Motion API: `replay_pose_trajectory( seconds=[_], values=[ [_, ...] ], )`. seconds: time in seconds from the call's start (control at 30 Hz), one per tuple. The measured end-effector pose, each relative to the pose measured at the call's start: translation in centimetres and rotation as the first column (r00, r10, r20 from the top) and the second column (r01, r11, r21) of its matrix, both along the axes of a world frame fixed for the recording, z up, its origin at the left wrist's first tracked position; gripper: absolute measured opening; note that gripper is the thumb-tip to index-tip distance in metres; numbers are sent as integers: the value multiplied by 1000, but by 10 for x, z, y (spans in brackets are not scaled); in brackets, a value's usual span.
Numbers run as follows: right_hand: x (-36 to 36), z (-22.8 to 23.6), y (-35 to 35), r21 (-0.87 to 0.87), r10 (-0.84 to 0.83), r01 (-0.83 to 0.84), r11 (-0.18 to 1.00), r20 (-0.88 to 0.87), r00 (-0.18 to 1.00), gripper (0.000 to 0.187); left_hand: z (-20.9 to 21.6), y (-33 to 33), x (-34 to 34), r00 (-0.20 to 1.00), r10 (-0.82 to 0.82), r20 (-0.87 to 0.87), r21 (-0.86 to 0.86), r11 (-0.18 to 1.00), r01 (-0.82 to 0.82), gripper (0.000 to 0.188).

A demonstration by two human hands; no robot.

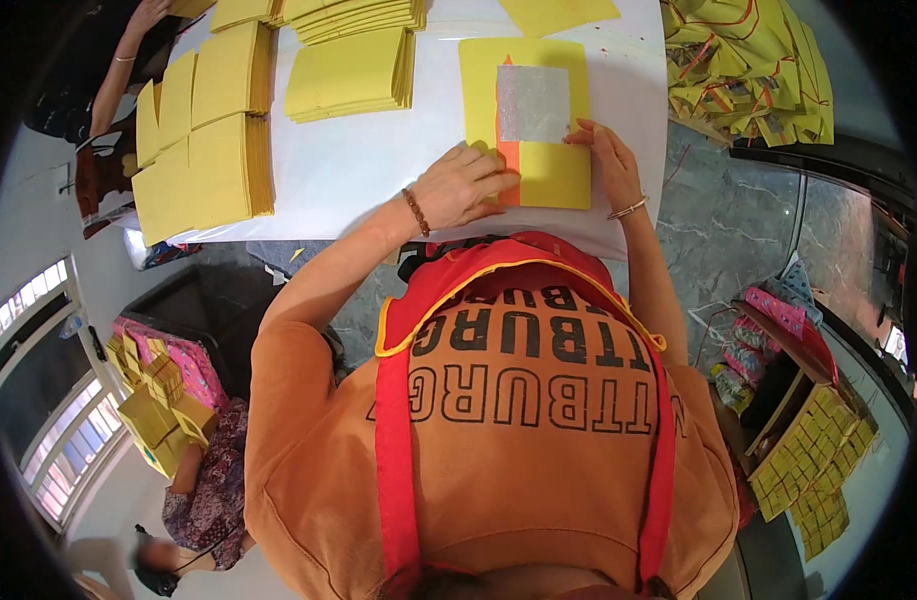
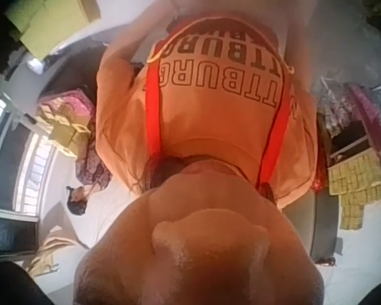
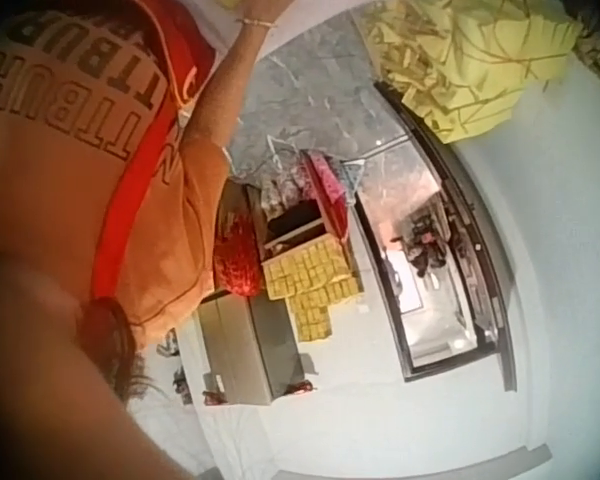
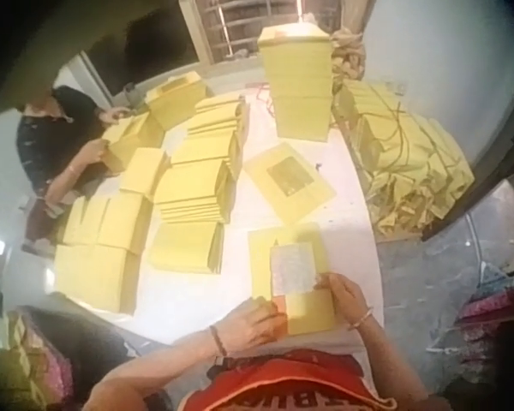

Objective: Folding sheets of yellow ritual paper and stacking them on a table.

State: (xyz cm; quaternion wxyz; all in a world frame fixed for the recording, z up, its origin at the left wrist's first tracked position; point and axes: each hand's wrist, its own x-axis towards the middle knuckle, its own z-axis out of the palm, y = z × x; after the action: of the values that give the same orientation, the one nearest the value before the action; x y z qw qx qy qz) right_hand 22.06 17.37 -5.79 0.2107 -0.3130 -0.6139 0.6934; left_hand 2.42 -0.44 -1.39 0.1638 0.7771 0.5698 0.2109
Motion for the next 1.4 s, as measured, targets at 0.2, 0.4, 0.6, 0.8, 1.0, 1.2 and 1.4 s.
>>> replay_pose_trajectory(
  seconds=[0.2, 0.4, 0.6, 0.8, 1.0, 1.2, 1.4],
  values=[
    [1, 7, -9, 129, -168, 175, 976, -65, 984, 42, -7, -10, 13, 975, 182, -130, -50, 981, -190, 80],
    [-14, 6, -13, -188, -276, 244, 952, -169, 946, 52, -31, -7, 19, 950, 278, -139, -20, 959, -283, 92],
    [-14, 5, -17, -188, -211, 171, 967, -222, 952, 54, -28, -6, 24, 930, 325, -173, -11, 943, -331, 91],
    [-16, -10, -15, -112, -160, 148, 983, -114, 980, 55, -29, -7, 22, 938, 307, -160, -10, 950, -312, 89],
    [-14, -4, -22, 97, -39, 50, 994, -108, 993, 56, -28, -8, 22, 963, 265, -57, 21, 964, -264, 86],
    [-13, -2, -21, 121, -35, 49, 992, -115, 993, 55, -36, -7, 22, 963, 267, -48, 57, 963, -264, 81],
    [9, 5, -14, 522, 118, -156, 838, 106, 987, 38, -28, -8, 21, 948, 256, -189, -1, 965, -261, 77]
  ],
)
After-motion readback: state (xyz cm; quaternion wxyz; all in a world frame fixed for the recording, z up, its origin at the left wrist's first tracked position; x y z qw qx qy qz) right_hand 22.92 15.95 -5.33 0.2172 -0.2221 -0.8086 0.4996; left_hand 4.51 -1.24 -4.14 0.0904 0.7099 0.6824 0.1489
